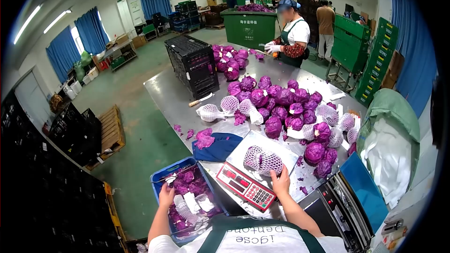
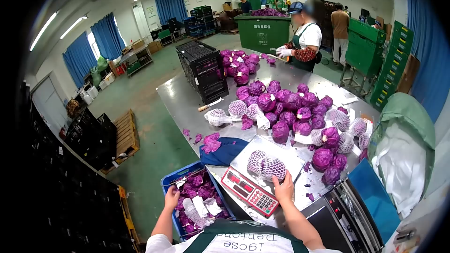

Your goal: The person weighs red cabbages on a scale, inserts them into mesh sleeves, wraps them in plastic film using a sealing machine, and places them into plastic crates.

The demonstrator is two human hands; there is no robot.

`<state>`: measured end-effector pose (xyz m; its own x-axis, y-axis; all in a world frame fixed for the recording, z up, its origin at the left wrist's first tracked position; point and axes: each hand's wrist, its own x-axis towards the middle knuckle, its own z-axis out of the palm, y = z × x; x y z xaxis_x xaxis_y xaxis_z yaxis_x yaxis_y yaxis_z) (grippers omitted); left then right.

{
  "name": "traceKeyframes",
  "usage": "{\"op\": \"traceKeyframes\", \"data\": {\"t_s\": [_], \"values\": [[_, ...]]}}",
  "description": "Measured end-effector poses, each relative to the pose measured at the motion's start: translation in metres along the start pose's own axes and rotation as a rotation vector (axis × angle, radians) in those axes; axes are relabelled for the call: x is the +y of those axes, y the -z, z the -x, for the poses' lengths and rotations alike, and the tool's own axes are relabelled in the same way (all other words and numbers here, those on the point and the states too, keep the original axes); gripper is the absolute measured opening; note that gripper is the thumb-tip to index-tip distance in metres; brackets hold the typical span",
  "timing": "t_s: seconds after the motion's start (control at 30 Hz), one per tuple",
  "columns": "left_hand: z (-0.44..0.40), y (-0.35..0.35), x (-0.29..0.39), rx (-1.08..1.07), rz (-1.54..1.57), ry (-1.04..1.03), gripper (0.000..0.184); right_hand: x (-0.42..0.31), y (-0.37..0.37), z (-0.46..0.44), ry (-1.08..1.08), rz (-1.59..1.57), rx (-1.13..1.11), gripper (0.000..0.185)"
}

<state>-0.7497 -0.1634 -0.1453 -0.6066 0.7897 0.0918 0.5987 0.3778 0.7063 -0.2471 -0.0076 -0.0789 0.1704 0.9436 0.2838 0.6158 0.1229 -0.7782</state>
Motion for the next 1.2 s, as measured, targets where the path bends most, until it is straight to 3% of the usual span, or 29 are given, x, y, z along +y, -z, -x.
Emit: {"op": "traceKeyframes", "data": {"t_s": [0.03, 0.1, 0.17, 0.23, 0.3, 0.4, 0.5, 0.57, 0.6, 0.7, 0.8, 0.87, 0.9, 0.97, 1.03, 1.17, 1.2], "values": [[-0.009, 0.001, 0.032, -0.077, 0.132, 0.019, 0.060, 0.003, -0.001, 0.001, 0.005, 0.012, 0.006, 0.068], [-0.032, -0.001, 0.041, 0.021, 0.231, 0.124, 0.071, 0.005, -0.001, 0.000, 0.034, -0.001, 0.010, 0.066], [-0.062, -0.001, -0.015, 0.232, 0.341, 0.249, 0.072, -0.004, 0.004, 0.000, -0.016, -0.041, -0.025, 0.068], [-0.062, 0.039, -0.004, 0.375, 0.919, 0.615, 0.057, 0.000, 0.003, 0.000, -0.010, -0.021, -0.034, 0.069], [-0.075, 0.051, -0.031, 0.475, 1.149, 0.685, 0.040, 0.005, 0.000, 0.000, 0.023, 0.007, -0.006, 0.064], [-0.075, 0.024, 0.017, 0.489, 1.082, 0.555, 0.029, 0.005, 0.001, 0.000, 0.026, 0.011, -0.013, 0.064], [-0.078, -0.048, 0.107, 0.244, 1.085, 0.354, 0.023, -0.002, 0.007, -0.001, -0.045, -0.012, -0.089, 0.073], [-0.069, -0.109, 0.162, 0.141, 0.673, -0.017, 0.038, 0.000, 0.004, -0.001, -0.049, 0.020, -0.083, 0.073], [-0.064, -0.138, 0.190, 0.005, 0.612, -0.069, 0.042, -0.002, 0.005, -0.001, -0.062, -0.013, -0.090, 0.074], [-0.026, -0.182, 0.282, -0.054, 0.451, -0.509, 0.047, 0.000, 0.003, 0.000, -0.048, 0.040, -0.043, 0.073], [0.002, -0.234, 0.316, -0.309, 0.557, -0.458, 0.058, -0.004, 0.014, -0.010, -0.173, 0.038, -0.172, 0.085], [0.019, -0.225, 0.336, -0.234, 0.445, -0.435, 0.058, -0.001, 0.022, -0.022, -0.272, 0.018, -0.244, 0.093], [0.019, -0.224, 0.339, -0.242, 0.420, -0.411, 0.058, 0.015, 0.020, -0.027, -0.146, 0.155, -0.230, 0.095], [0.012, -0.224, 0.340, -0.257, 0.415, -0.448, 0.057, 0.021, 0.023, -0.039, -0.233, -0.044, -0.365, 0.095], [0.006, -0.231, 0.340, -0.293, 0.422, -0.489, 0.054, -0.012, 0.031, -0.047, -0.540, -0.467, -0.573, 0.092], [-0.002, -0.226, 0.364, -0.515, 0.422, -0.413, 0.049, -0.016, 0.042, -0.040, -0.694, -0.541, -0.524, 0.088], [-0.001, -0.233, 0.364, -0.531, 0.414, -0.492, 0.047, -0.020, 0.049, -0.034, -0.691, -0.605, -0.459, 0.088]]}}
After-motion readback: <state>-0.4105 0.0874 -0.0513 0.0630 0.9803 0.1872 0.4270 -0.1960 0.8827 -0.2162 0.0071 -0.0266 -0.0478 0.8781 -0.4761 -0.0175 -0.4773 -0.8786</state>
